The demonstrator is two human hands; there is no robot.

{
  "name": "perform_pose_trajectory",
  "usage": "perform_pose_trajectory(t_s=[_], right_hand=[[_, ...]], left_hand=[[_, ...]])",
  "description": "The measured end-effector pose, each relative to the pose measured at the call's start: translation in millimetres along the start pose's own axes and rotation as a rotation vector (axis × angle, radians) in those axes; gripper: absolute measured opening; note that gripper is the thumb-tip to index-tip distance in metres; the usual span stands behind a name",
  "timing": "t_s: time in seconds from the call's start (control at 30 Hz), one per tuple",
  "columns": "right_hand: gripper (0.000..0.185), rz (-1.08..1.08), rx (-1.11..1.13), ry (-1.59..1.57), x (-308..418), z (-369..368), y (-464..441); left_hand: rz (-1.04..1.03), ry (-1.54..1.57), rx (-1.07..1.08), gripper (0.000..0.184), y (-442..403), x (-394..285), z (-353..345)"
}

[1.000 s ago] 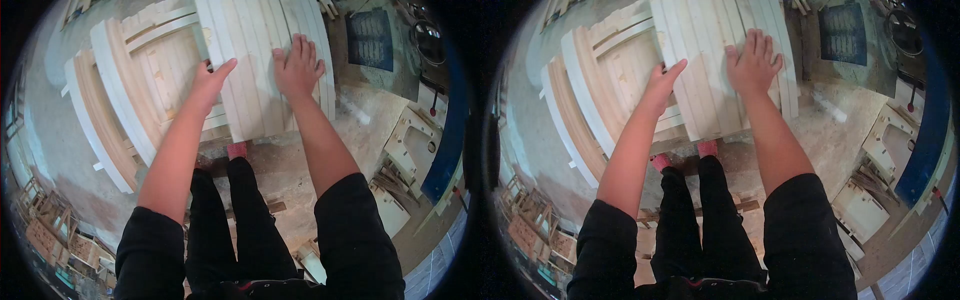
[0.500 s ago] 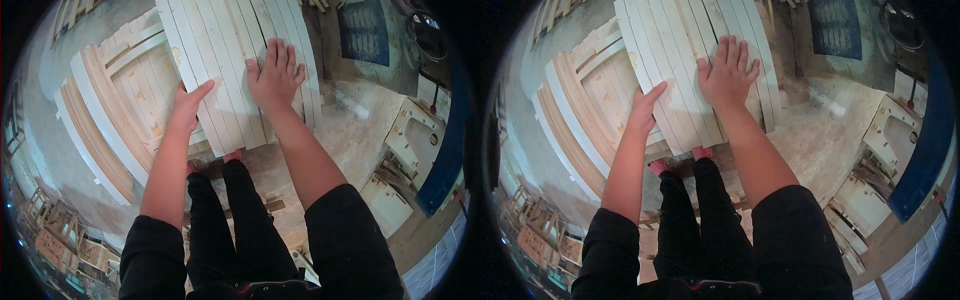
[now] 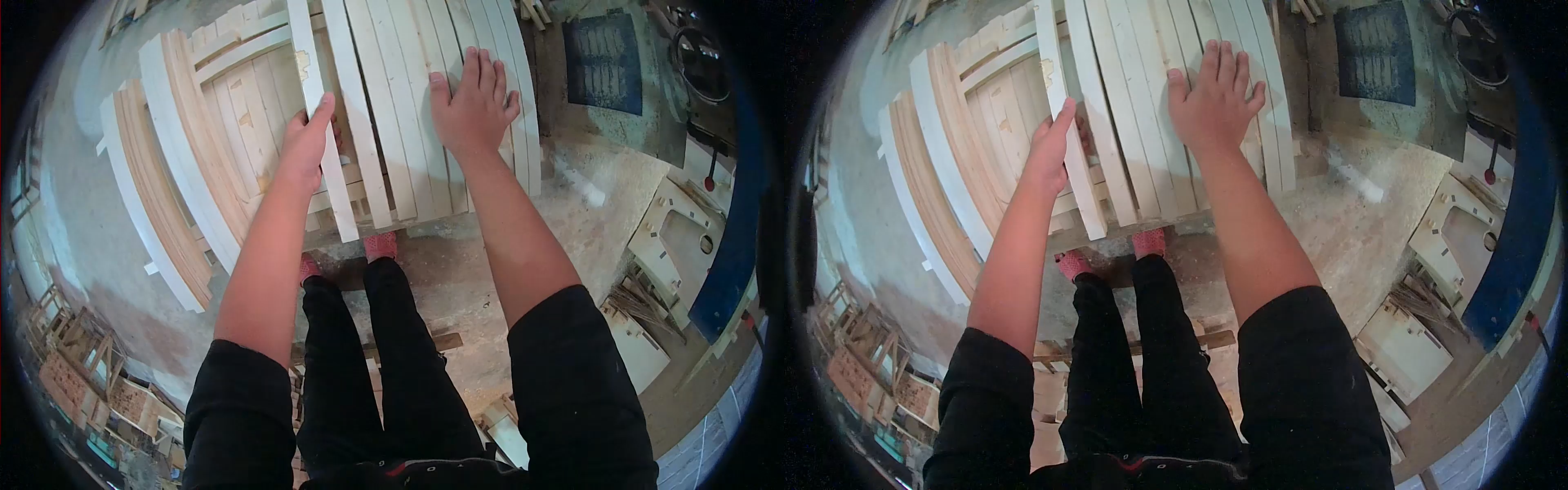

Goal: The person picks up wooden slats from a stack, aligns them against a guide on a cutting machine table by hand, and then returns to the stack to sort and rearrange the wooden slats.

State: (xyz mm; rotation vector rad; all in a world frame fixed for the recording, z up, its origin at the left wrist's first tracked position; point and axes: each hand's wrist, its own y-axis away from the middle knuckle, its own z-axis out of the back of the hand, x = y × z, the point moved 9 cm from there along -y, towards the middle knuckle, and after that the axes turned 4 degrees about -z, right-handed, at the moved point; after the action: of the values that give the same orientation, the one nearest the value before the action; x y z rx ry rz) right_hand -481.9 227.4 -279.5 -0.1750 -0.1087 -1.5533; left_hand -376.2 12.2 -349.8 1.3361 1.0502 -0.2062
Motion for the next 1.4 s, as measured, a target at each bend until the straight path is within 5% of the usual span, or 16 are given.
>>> perform_pose_trajectory(t_s=[0.4, 0.73, 0.8, 0.9, 1.03, 1.13, 1.4], right_hand=[[0.066, -0.027, 0.029, 0.009, 0, 3, -1], [0.065, -0.021, 0.024, -0.01, 0, 2, -1], [0.065, -0.009, 0.012, 0.007, -1, 0, -1], [0.065, 0.0, 0.021, -0.003, 0, 3, 0], [0.065, -0.015, 0.036, -0.02, 1, 2, -2], [0.065, -0.046, 0.053, 0.003, 0, 2, 0], [0.065, -0.035, 0.057, -0.002, -1, 1, 0]], left_hand=[[-0.049, -0.33, -0.134, 0.07, -1, -19, 78], [-0.205, -0.72, -0.285, 0.054, 14, -53, 82], [-0.785, -1.017, -0.53, 0.049, 42, -99, 67], [-0.913, -0.699, -0.34, 0.047, 59, -106, 7], [-0.331, -0.564, -0.232, 0.053, 20, -34, -38], [-0.192, -0.518, -0.282, 0.056, 9, -6, -40], [-0.224, -0.468, -0.22, 0.059, 31, -24, -21]])
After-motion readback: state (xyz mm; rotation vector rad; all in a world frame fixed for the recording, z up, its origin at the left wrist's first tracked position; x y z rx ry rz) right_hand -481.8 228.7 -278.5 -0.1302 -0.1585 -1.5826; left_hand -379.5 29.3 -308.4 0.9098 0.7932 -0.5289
